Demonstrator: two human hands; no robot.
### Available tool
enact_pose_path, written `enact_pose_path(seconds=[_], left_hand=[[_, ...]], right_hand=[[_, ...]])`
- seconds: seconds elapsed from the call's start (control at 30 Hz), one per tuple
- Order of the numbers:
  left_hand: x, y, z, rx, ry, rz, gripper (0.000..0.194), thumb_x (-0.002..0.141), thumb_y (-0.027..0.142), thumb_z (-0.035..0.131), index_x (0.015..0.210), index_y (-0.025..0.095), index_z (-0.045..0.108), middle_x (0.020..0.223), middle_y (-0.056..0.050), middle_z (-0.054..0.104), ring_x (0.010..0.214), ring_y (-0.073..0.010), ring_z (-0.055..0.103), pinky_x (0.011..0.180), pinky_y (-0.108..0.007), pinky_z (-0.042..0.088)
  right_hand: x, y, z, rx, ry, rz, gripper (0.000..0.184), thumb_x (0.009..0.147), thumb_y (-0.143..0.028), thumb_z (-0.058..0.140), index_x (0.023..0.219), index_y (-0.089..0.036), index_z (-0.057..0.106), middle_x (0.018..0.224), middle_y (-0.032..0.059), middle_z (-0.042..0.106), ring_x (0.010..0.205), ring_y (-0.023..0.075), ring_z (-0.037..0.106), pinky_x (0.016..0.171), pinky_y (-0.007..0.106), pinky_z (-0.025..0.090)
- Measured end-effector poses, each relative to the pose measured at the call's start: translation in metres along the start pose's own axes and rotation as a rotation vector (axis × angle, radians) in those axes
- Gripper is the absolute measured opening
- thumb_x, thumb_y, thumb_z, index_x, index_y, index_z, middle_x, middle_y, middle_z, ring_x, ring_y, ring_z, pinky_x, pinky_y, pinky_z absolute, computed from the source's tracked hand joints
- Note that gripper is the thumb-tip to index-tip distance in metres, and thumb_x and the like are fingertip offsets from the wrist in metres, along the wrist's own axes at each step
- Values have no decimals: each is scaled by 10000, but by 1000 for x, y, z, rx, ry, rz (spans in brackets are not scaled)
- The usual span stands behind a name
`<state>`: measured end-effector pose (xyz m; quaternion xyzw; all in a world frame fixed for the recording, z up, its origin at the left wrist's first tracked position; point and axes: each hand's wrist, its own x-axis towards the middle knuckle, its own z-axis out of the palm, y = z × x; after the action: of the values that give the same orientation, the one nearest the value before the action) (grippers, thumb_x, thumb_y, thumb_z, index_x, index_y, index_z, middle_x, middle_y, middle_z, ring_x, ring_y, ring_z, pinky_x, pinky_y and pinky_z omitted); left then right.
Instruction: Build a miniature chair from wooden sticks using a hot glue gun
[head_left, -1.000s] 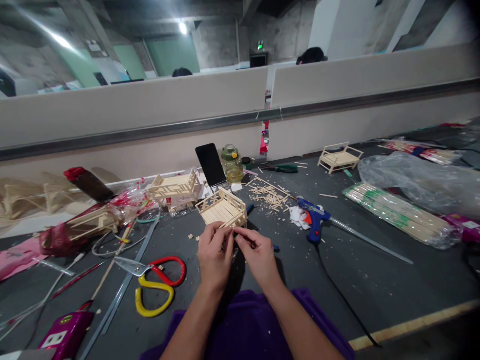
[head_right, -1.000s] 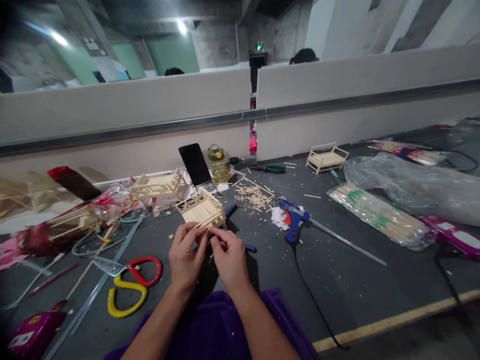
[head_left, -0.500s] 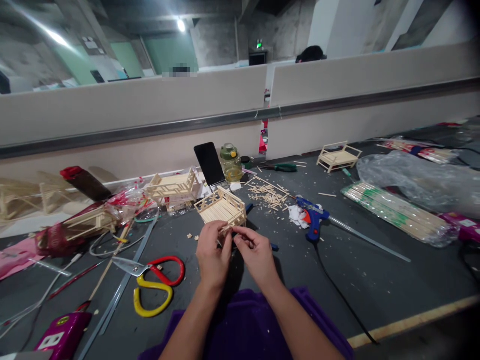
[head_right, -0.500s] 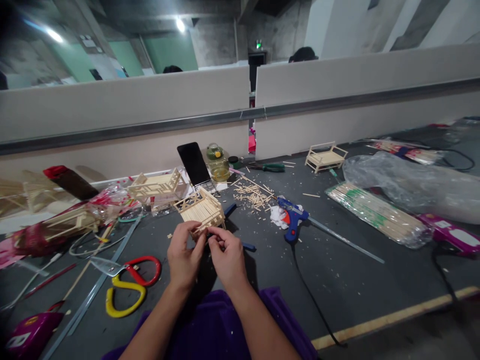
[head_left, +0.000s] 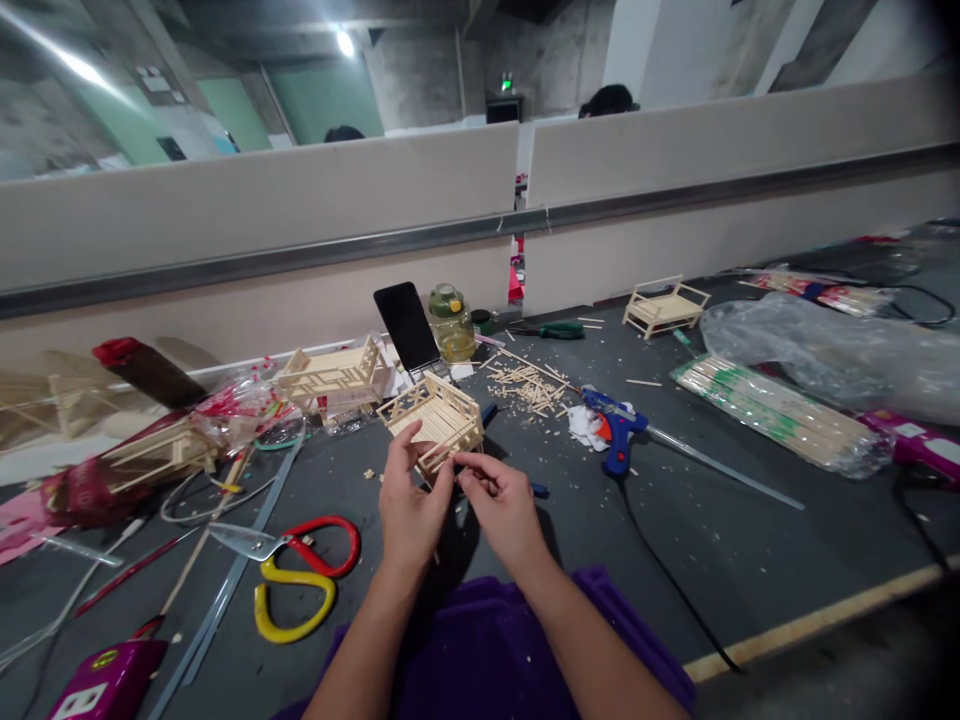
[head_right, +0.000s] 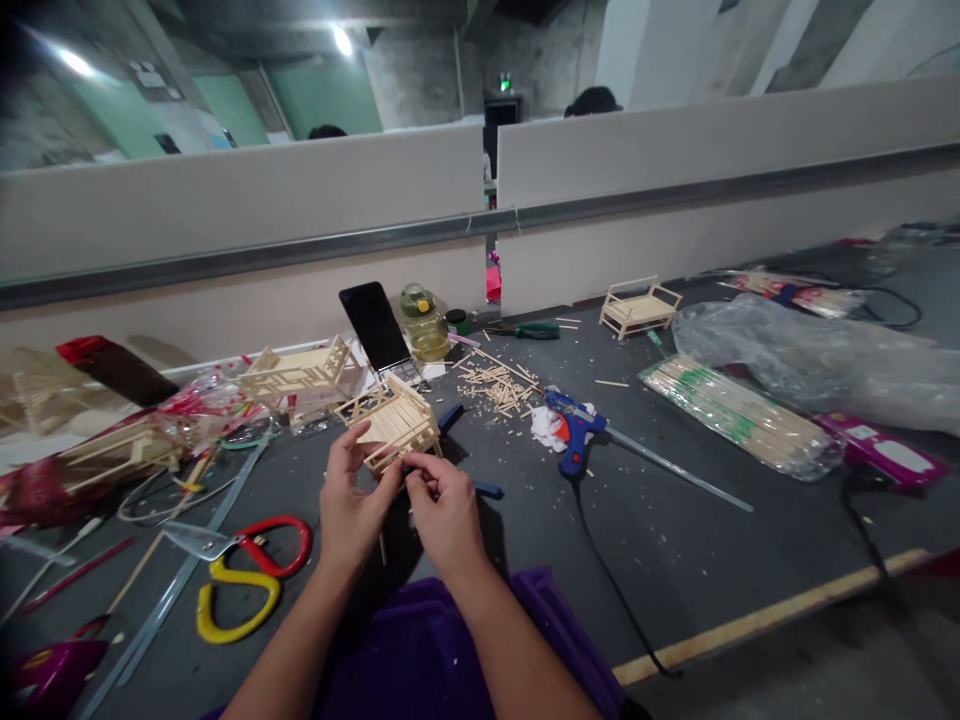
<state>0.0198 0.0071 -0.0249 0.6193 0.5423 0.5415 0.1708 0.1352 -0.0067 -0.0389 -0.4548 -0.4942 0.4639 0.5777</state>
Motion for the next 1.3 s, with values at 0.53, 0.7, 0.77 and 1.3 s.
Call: enact_pose_path(seconds=[0.53,0.7,0.77,1.3], left_hand=[[6,-3,-5,-24,-67,-36,612,776,262,691,1338,204,454,952,-55,675,916,-206,672,851,-350,504],[6,0,-4,11,-78,-21,633,773,265,698,1349,202,443,958,-49,670,932,-206,662,871,-355,494],[6,1,-3,31,-72,-18,628,773,268,697,1346,199,449,951,-48,670,927,-207,661,864,-353,494],[5,1,0,90,-15,3,576,778,305,694,1315,203,511,962,-54,687,910,-208,675,862,-355,507]], right_hand=[[0,-2,1,77,5,52,273,812,-243,553,1009,-179,731,865,44,747,712,169,665,664,270,515],[0,-3,1,117,79,96,251,794,-262,570,972,-164,717,833,43,733,718,170,655,648,260,501],[1,-4,0,134,112,110,228,787,-263,573,942,-166,710,818,37,725,717,168,649,645,258,497],[-1,-5,0,191,120,93,172,791,-238,572,899,-171,689,818,37,715,720,171,649,705,289,512]])
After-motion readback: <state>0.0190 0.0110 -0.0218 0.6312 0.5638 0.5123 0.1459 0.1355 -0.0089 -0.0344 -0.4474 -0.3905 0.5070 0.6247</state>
